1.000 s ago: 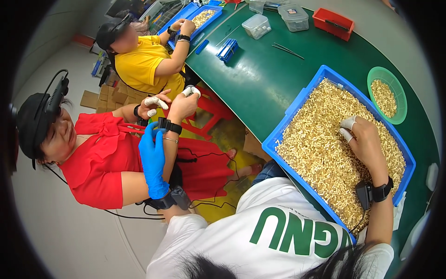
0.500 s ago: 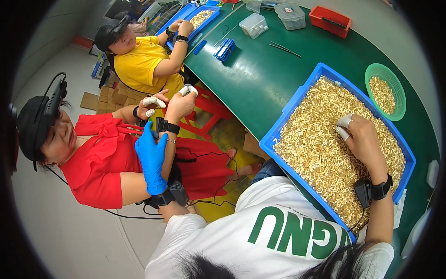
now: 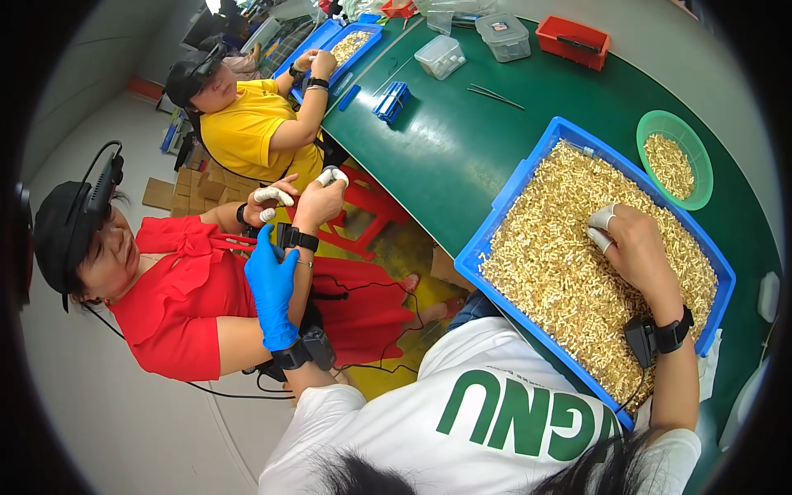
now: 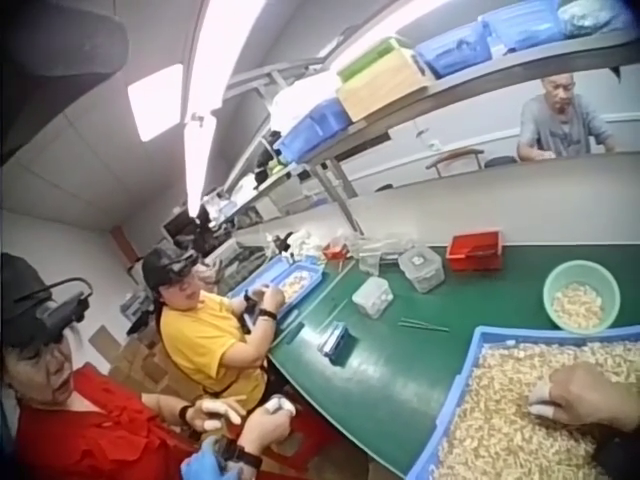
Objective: The worker is manually inserting small gold-colored pins into white plastic connector modules from a tray.
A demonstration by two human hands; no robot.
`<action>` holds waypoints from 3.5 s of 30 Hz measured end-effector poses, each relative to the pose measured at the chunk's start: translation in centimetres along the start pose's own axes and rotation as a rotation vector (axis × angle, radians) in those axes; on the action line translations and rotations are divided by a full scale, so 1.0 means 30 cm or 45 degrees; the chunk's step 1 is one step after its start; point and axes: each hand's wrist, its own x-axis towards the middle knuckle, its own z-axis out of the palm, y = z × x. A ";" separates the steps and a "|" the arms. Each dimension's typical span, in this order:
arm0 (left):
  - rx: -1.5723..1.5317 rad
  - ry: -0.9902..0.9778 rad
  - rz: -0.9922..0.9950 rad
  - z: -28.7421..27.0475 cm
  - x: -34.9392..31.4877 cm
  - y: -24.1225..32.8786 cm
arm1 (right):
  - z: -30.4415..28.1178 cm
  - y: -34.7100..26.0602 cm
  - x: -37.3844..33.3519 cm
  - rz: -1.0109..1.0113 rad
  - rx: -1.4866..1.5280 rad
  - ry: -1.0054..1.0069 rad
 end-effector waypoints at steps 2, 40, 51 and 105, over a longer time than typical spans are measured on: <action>-0.054 -0.082 -0.027 -0.005 0.011 0.015 | -0.008 -0.004 -0.002 0.028 -0.015 -0.028; 0.575 -0.526 0.961 0.435 0.505 -0.032 | 0.766 -0.810 0.842 0.685 1.993 -0.412; 1.354 0.471 0.714 0.509 0.533 -0.042 | 0.714 -0.778 0.897 0.379 1.779 -0.445; 2.679 0.635 0.927 0.492 0.505 -0.165 | 0.797 -0.709 1.038 -0.416 0.818 -0.746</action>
